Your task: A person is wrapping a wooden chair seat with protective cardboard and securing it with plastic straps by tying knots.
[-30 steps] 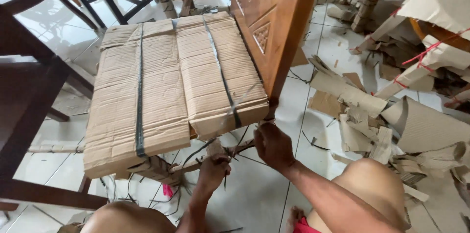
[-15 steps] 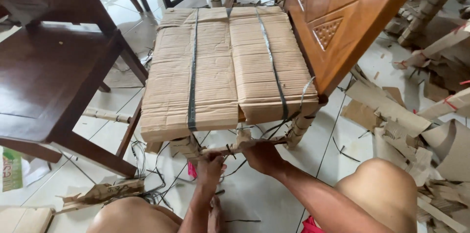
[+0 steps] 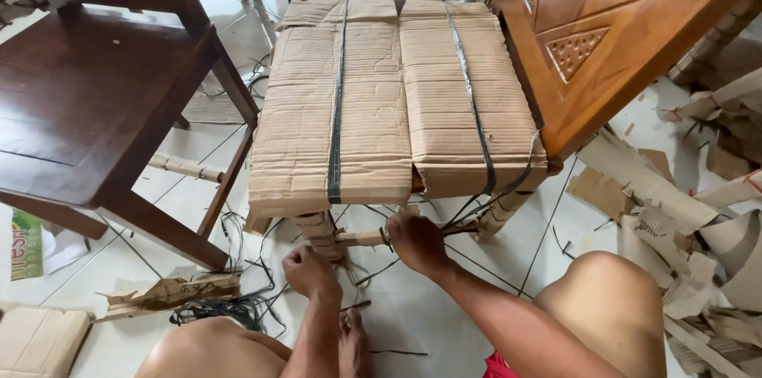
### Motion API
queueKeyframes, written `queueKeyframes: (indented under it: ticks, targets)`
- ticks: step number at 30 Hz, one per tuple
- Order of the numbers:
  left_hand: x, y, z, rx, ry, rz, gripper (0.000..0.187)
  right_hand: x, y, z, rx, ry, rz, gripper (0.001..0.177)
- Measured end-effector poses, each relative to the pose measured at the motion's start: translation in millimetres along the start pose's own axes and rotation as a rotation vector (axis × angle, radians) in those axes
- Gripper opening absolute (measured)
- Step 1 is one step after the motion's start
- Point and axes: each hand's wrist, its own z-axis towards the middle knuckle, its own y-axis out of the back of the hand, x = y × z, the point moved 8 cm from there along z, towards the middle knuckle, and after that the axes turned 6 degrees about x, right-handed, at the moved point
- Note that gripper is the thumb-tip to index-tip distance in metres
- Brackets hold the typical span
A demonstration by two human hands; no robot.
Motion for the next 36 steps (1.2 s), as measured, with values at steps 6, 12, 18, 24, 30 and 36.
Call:
queueKeyframes:
  ticks: [6,12,18,24,30,36]
  targets:
    - [-38,-15,58,0.034,-0.020,-0.105,0.029,-3,-14,23,0.228,-0.250,0.134,0.042]
    - [-18,-48,128,0.494,0.055,0.481,0.048,28,10,40,0.210,-0.152,0.112,0.034]
    - [-16,-53,119,0.490,0.057,0.340,0.049,45,-1,49,0.275,-0.010,-0.040,0.029]
    - [-23,-55,100,0.474,0.073,0.170,0.052,44,4,59,0.129,-0.040,0.073,0.032]
    - [-47,-59,81,0.444,0.077,0.004,0.057,60,14,58,0.096,-0.001,0.087,0.031]
    - [-33,-47,85,0.419,0.104,-0.091,0.050,87,33,28,-0.108,0.217,-0.041,0.025]
